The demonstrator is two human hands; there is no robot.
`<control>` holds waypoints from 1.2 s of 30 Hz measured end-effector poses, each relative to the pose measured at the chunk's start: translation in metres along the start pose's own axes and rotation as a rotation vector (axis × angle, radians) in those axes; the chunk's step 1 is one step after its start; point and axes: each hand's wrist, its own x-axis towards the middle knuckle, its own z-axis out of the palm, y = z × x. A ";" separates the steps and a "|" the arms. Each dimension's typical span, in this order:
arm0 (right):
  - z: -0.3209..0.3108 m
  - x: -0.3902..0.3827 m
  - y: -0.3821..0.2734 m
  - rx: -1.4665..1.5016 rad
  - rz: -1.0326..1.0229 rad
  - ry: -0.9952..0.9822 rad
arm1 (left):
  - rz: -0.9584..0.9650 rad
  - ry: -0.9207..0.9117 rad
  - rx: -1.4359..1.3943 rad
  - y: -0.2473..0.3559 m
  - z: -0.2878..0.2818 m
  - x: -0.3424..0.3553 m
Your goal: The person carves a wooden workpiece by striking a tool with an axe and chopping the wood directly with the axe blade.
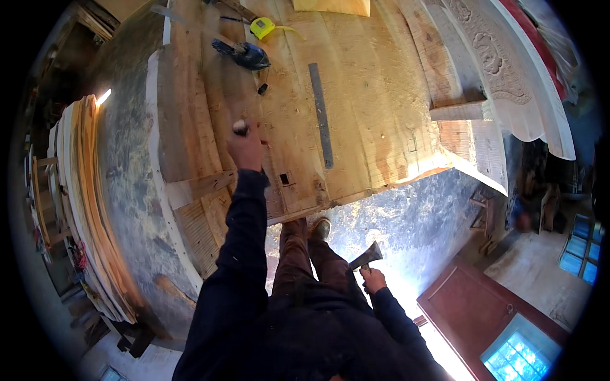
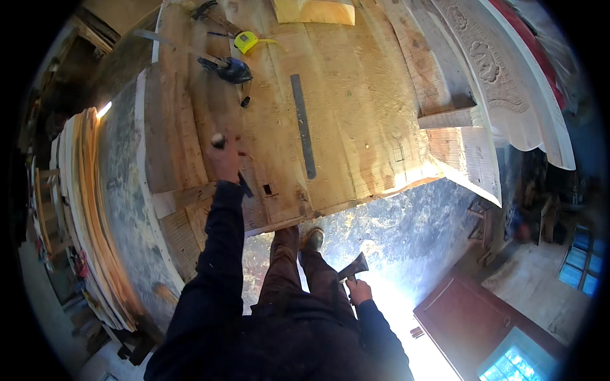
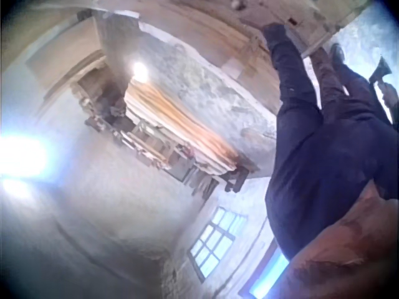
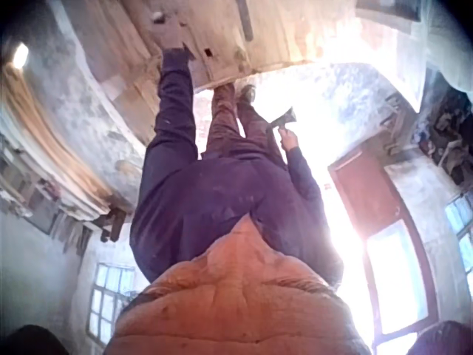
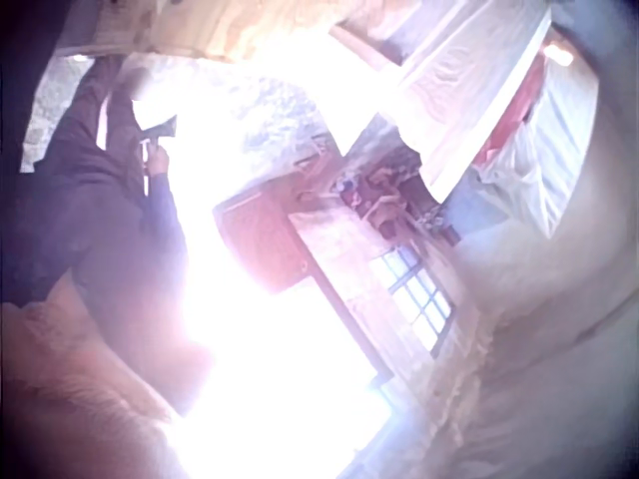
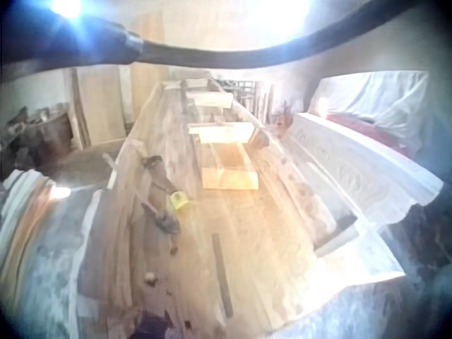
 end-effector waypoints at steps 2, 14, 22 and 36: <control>0.005 0.002 0.007 -0.073 0.027 -0.025 | -0.097 -0.175 0.133 0.041 -0.003 -0.002; 0.015 0.062 0.095 -0.536 -0.320 -0.102 | -0.418 -0.622 0.538 -0.139 -0.091 -0.118; -0.002 0.063 0.101 -0.774 -0.472 0.016 | -0.257 -0.233 -0.379 0.017 -0.045 -0.072; -0.019 0.043 0.111 -0.787 -0.380 -0.039 | -0.136 -0.059 -0.413 0.001 -0.004 -0.051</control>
